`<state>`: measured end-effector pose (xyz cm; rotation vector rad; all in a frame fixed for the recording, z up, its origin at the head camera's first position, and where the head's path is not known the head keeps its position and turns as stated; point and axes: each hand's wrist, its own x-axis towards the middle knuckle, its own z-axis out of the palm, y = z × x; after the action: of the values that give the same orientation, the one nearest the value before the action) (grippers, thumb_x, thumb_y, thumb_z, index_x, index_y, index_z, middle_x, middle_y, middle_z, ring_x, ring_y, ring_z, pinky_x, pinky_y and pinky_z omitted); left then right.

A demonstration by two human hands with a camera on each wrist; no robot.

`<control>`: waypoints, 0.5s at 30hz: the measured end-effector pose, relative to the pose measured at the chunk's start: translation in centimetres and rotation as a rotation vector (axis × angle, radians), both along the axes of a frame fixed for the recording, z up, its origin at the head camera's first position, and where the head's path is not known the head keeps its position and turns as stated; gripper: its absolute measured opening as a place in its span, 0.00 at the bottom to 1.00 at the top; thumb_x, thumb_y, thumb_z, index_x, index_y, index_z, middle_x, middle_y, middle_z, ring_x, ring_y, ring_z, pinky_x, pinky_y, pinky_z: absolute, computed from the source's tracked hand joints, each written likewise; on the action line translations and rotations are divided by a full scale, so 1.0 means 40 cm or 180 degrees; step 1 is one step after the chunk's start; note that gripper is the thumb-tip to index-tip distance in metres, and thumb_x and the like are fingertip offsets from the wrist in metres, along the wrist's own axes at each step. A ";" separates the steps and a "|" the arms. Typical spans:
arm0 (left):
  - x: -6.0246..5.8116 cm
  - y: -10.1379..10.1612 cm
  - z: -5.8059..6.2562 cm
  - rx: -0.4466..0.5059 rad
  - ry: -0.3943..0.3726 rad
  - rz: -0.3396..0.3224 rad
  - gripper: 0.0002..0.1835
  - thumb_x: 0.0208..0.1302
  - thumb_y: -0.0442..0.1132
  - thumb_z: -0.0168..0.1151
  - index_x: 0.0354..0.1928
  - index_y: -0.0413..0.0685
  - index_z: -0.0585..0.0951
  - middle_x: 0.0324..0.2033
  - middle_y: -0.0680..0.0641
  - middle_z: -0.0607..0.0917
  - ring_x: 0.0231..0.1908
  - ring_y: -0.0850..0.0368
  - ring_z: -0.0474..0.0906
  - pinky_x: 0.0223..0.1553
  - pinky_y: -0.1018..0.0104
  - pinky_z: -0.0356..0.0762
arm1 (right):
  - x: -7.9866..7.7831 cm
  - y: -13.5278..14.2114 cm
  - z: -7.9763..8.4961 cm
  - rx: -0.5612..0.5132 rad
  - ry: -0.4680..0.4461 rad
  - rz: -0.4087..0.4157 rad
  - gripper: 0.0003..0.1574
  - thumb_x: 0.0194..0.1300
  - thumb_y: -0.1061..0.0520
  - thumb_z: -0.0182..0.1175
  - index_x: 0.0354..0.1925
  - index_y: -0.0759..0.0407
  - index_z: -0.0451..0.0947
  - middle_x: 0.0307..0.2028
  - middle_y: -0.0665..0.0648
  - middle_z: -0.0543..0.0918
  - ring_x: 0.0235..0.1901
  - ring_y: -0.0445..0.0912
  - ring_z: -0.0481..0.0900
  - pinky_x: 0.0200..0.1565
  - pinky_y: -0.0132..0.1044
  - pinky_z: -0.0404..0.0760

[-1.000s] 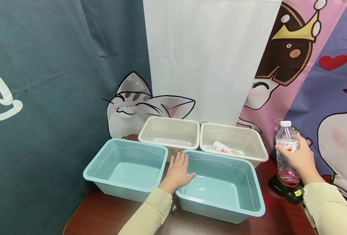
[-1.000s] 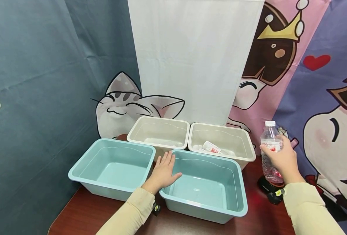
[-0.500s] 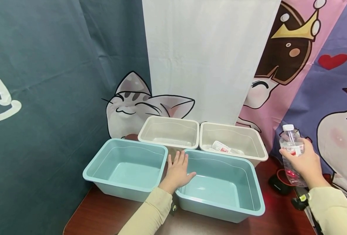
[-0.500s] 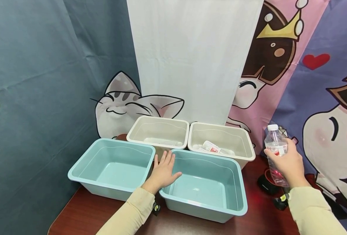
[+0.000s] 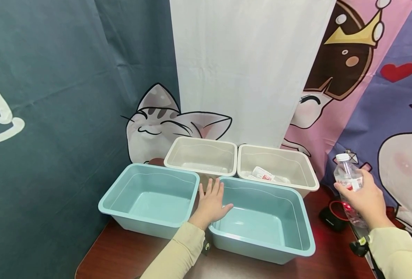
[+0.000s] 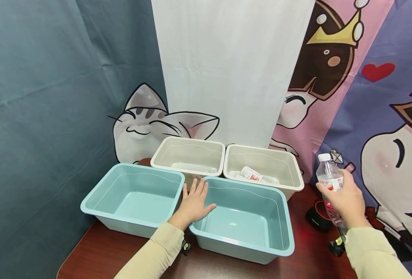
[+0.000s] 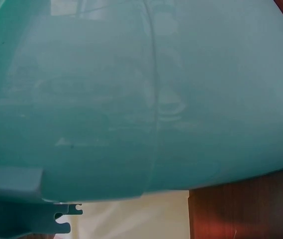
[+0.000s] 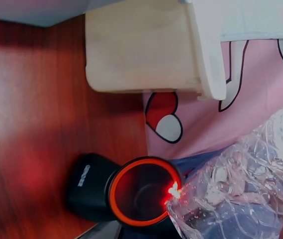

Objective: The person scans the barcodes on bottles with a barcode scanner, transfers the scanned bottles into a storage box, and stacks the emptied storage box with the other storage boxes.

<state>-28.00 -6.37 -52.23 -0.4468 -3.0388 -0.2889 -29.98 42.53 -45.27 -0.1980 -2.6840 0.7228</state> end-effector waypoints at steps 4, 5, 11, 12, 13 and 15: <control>0.000 0.001 0.000 0.0012 -0.0016 0.0003 0.48 0.71 0.70 0.47 0.80 0.44 0.54 0.80 0.42 0.49 0.79 0.39 0.40 0.72 0.28 0.36 | 0.011 0.006 -0.007 0.0077 -0.0042 -0.0022 0.62 0.60 0.32 0.68 0.77 0.62 0.51 0.55 0.80 0.71 0.44 0.75 0.73 0.35 0.66 0.72; 0.000 0.001 0.000 0.0012 -0.0017 0.0005 0.48 0.71 0.70 0.47 0.80 0.44 0.54 0.80 0.42 0.49 0.79 0.39 0.40 0.71 0.28 0.37 | 0.012 0.007 -0.009 0.0096 -0.0030 -0.0029 0.62 0.60 0.33 0.68 0.76 0.61 0.52 0.55 0.79 0.72 0.44 0.75 0.73 0.34 0.66 0.72; -0.001 0.001 0.000 0.0002 -0.0030 0.0011 0.48 0.71 0.71 0.47 0.80 0.44 0.54 0.80 0.43 0.49 0.79 0.40 0.39 0.71 0.27 0.36 | 0.016 0.018 -0.023 0.0199 -0.0005 -0.0030 0.61 0.59 0.33 0.69 0.75 0.61 0.54 0.54 0.78 0.73 0.42 0.74 0.74 0.31 0.64 0.71; -0.002 0.001 0.000 -0.0002 -0.0037 0.0013 0.48 0.71 0.71 0.46 0.80 0.45 0.53 0.80 0.43 0.49 0.79 0.40 0.39 0.71 0.27 0.36 | 0.016 0.020 -0.026 0.0227 -0.0006 -0.0027 0.61 0.59 0.33 0.69 0.75 0.61 0.54 0.53 0.77 0.73 0.41 0.73 0.74 0.30 0.63 0.71; -0.002 0.001 0.000 -0.0003 -0.0041 0.0015 0.48 0.71 0.71 0.46 0.80 0.45 0.53 0.80 0.43 0.49 0.79 0.41 0.39 0.71 0.27 0.35 | 0.015 0.022 -0.030 0.0257 -0.0001 -0.0023 0.60 0.59 0.33 0.69 0.75 0.61 0.55 0.52 0.77 0.74 0.41 0.73 0.75 0.30 0.62 0.70; -0.002 0.000 -0.002 -0.0007 -0.0043 0.0017 0.48 0.71 0.71 0.46 0.80 0.45 0.53 0.80 0.43 0.48 0.79 0.41 0.39 0.71 0.27 0.35 | 0.015 0.026 -0.036 0.0315 -0.0004 -0.0003 0.60 0.59 0.33 0.69 0.74 0.61 0.56 0.51 0.76 0.74 0.40 0.72 0.75 0.28 0.61 0.70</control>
<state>-28.08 -6.36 -52.30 -0.4386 -3.0532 -0.2895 -29.40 43.56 -46.71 -0.1743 -2.7125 0.5878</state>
